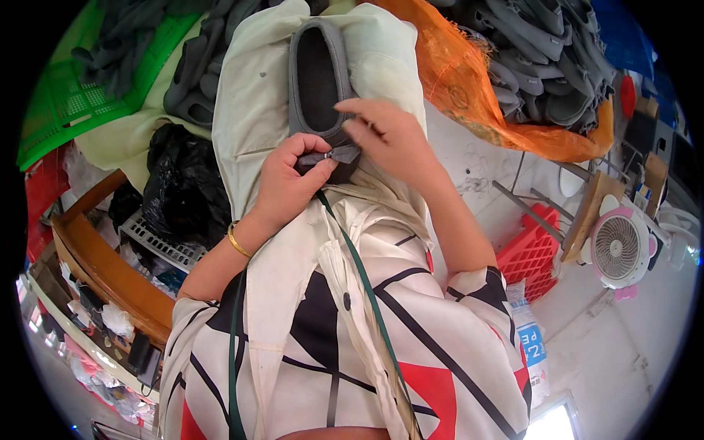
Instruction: The person is sewing the upper part of a grey slipper using a needle and thread. They repeatedly pull the thread through the fabric to secure the edges, working on one slipper at a time while surrounded by stacks of similar footwear in a workshop setting.
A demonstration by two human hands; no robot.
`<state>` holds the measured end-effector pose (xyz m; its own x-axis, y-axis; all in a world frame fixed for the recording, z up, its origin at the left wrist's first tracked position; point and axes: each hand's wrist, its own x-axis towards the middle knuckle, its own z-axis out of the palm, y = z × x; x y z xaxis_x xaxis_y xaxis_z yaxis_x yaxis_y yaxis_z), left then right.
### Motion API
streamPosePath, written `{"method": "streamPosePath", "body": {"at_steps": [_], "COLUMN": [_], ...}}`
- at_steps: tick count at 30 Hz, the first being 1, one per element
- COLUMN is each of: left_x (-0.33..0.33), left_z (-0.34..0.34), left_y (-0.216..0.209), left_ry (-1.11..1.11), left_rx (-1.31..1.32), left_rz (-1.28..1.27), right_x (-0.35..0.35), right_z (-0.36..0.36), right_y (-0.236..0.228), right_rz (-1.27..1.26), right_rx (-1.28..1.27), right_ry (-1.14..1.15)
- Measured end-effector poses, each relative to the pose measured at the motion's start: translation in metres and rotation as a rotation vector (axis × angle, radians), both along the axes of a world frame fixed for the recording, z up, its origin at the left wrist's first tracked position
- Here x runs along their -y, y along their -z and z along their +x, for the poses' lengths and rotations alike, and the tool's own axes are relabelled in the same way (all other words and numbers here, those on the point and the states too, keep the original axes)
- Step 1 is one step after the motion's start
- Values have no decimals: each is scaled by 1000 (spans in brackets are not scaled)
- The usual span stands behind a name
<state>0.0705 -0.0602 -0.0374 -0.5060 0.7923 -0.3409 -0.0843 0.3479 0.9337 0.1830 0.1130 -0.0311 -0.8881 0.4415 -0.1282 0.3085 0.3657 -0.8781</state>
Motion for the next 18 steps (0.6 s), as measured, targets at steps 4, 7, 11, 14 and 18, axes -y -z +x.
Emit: {"method": "streamPosePath", "body": {"at_steps": [4,7,11,14,18], "left_x": [1,5,9,12,8], "left_z": [-6,-16,-21,-21,-22], "left_y": [-7,-8,-12,-6,-13], "left_ry": [21,61,58,37,114], "left_rx": [-79,-112,-60,-32,-104], "left_rz": [42,74,-8,-32,-72], "right_x": [8,20,35,29,26], "right_z": [-8,-12,-3,0,1], "right_y": [16,18,34,10,-4], "right_rz": [332,-96,-417,-481,65], "right_rx": [38,27,13,-27,-183], "right_ry": [-227,-65,72,124,-59]}}
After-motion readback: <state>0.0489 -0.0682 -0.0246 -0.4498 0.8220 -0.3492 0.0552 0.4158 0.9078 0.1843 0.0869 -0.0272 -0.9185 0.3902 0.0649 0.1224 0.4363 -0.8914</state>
